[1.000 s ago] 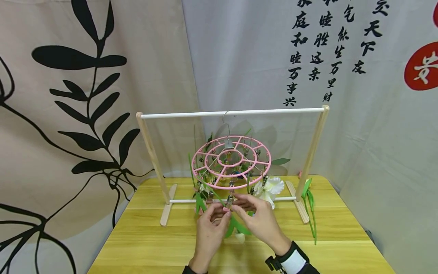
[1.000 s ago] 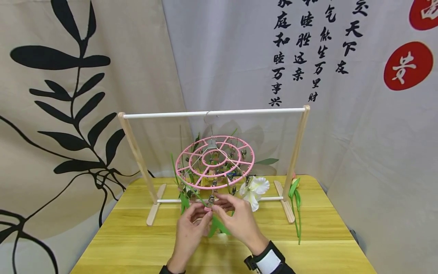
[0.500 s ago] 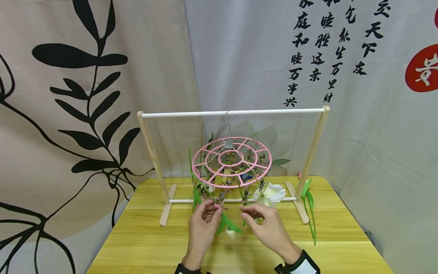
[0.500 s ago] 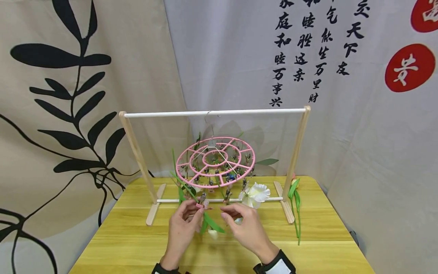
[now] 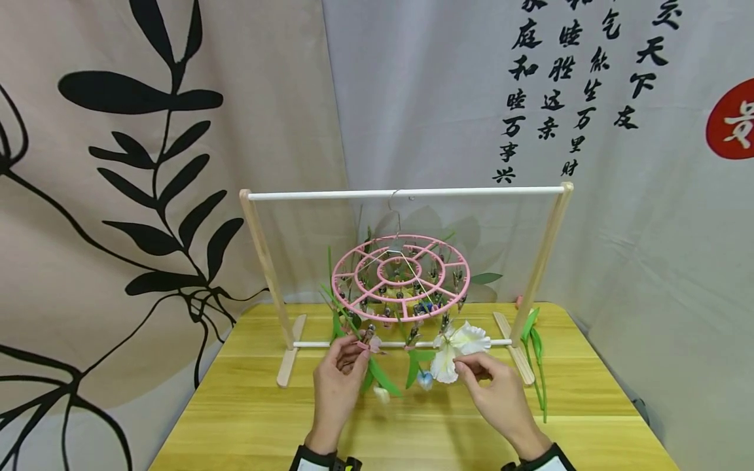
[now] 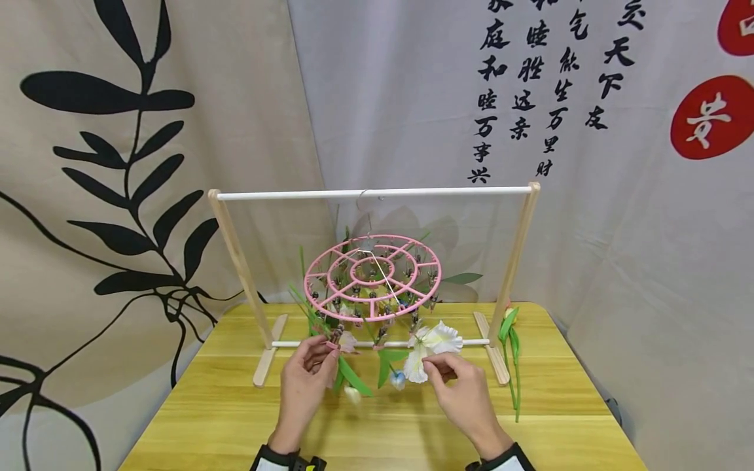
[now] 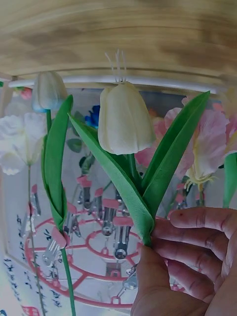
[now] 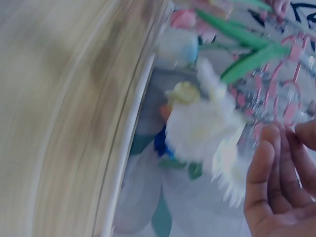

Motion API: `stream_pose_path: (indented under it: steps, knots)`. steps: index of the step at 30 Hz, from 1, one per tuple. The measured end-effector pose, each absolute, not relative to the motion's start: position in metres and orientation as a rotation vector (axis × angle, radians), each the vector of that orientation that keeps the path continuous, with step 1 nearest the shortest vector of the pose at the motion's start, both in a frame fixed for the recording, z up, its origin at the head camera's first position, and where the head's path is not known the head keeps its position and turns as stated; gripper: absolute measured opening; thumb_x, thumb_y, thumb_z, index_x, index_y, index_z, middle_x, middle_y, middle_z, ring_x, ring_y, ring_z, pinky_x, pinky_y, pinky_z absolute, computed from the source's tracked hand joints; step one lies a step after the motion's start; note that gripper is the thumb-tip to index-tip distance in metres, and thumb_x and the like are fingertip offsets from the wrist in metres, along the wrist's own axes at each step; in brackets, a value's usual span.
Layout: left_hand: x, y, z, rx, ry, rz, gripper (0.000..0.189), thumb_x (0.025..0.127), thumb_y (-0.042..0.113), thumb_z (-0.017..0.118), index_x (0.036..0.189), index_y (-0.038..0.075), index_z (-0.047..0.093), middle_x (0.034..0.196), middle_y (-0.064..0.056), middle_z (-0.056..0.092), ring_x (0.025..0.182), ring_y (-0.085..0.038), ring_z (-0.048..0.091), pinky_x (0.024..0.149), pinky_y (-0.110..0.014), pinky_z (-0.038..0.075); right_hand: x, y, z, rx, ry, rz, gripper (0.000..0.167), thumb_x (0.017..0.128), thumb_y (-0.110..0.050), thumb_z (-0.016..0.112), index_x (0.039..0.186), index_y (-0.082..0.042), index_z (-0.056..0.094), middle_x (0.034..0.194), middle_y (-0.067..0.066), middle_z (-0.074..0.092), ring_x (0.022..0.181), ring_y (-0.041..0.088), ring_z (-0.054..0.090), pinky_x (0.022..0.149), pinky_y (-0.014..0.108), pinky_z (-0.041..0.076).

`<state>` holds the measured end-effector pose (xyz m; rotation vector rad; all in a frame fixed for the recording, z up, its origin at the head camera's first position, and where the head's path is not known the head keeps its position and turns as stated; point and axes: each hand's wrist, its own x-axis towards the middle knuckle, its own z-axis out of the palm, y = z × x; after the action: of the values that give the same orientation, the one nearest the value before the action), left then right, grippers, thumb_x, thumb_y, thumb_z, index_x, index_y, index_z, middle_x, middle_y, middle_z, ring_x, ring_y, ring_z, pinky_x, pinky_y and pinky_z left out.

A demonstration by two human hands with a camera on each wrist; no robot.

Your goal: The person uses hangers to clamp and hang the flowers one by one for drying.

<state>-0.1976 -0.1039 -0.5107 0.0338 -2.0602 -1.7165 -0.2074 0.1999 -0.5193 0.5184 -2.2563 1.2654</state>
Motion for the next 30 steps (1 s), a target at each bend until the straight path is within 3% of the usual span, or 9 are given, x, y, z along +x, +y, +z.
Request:
stream_pose_path:
  steps: [8,12,15,21,30]
  knots:
    - [-0.201,-0.117,-0.510,0.068,-2.061,-1.666,0.031,0.107,0.003,0.084,0.137,0.009,0.079,0.120,-0.009,0.085,0.106,-0.014,0.081,0.092,-0.018,0.065,-0.230,0.251,-0.530,0.103,-2.302,1.127,0.007,0.108,-0.011,0.086,0.103,-0.007,0.088,0.085,0.004,0.085,0.071,-0.006,0.067,0.062,0.012,0.055]
    - [-0.203,-0.121,-0.511,0.083,-2.057,-1.664,0.032,0.107,0.004,0.084,0.138,0.009,0.078,0.121,-0.011,0.085,0.106,-0.013,0.081,0.093,-0.018,0.065,-0.240,0.277,-0.539,-0.084,-2.429,1.067,0.016,0.111,-0.017,0.081,0.110,-0.002,0.087,0.088,0.009,0.085,0.070,0.002,0.067,0.057,0.019,0.051]
    - [-0.205,-0.123,-0.511,0.092,-2.042,-1.665,0.032,0.107,0.003,0.084,0.138,0.008,0.078,0.120,-0.011,0.086,0.105,-0.012,0.080,0.092,-0.017,0.065,-0.244,0.295,-0.548,-0.161,-2.511,1.023,0.019,0.112,-0.014,0.076,0.113,0.002,0.086,0.093,0.016,0.086,0.073,0.014,0.073,0.057,0.024,0.051]
    - [-0.206,-0.126,-0.510,0.105,-2.038,-1.646,0.031,0.106,0.004,0.085,0.136,0.010,0.080,0.117,-0.010,0.087,0.103,-0.011,0.081,0.091,-0.017,0.065,-0.251,0.322,-0.566,-0.213,-2.637,0.887,0.020,0.104,-0.005,0.071,0.112,0.012,0.080,0.096,0.026,0.084,0.082,0.039,0.079,0.062,0.040,0.056]
    - [-0.202,-0.129,-0.510,0.106,-2.088,-1.640,0.034,0.109,0.007,0.084,0.141,0.013,0.078,0.123,-0.008,0.086,0.109,-0.017,0.081,0.094,-0.020,0.065,-0.255,0.338,-0.583,-0.248,-2.793,0.849,0.024,0.100,-0.009,0.078,0.106,0.014,0.079,0.094,0.027,0.083,0.082,0.039,0.079,0.066,0.049,0.060]
